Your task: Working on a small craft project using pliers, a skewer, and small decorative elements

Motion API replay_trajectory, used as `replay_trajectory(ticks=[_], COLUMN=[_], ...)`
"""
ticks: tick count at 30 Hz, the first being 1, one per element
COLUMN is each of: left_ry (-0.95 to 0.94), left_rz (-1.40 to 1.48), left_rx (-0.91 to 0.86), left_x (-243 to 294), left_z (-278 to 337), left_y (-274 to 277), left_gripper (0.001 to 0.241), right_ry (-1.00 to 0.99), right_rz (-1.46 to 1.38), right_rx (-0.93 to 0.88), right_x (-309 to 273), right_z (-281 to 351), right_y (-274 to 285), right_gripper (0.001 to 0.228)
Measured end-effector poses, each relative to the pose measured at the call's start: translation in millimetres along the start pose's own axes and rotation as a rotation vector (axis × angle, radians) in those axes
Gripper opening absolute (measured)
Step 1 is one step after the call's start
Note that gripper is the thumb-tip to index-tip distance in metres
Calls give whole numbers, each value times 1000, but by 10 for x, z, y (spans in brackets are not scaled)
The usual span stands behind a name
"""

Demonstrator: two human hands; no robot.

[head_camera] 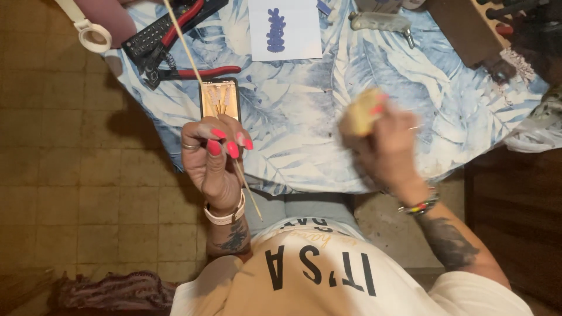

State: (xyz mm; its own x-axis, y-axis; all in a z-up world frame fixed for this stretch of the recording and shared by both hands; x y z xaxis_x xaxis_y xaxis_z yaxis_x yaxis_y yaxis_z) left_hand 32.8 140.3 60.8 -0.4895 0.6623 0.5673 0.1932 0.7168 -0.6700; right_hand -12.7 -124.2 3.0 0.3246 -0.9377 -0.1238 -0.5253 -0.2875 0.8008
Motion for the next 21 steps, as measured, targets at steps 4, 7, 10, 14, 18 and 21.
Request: replay_trajectory(ticks=[4,7,10,14,18,21], left_ry=[24,35,51,71,86,80], left_rz=[-3,-19,-20,-15,-30,-34], left_rx=[-28,-61,-60,-64,-61,-55], left_x=[-60,-75,-95,-139,-144,-143], left_z=[17,31,36,46,66,70], left_y=[-38,-58,-54,-57,-83,-93], left_gripper=[12,12,12,11,12,11], right_ry=[248,291,202,80,-43,-106], right_rz=[-140,-29,10,250,487,514], right_rx=[-79,-60,-4,49,62,-5], right_x=[-850,-1090,-1011,-780,-504,-159], right_z=[-116,-398,-652,-743,-766,-655], right_y=[-328,-344,-424,-601,-581,-552], right_gripper=[29,33,29,34,23,28])
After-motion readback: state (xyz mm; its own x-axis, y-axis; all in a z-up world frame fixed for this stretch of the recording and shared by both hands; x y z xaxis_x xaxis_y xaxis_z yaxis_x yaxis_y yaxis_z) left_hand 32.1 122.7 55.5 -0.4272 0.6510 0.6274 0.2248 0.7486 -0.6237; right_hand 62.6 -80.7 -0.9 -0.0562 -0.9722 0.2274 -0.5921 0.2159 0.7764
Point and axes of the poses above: each hand's wrist, its own z-axis away from the middle knuckle, its own y-axis out of the back of the hand, x = y × z, the point moved 6 cm from there along -z, towards the middle knuckle, and after that the axes turned 1 degree about -z, right-handed, at the moved point
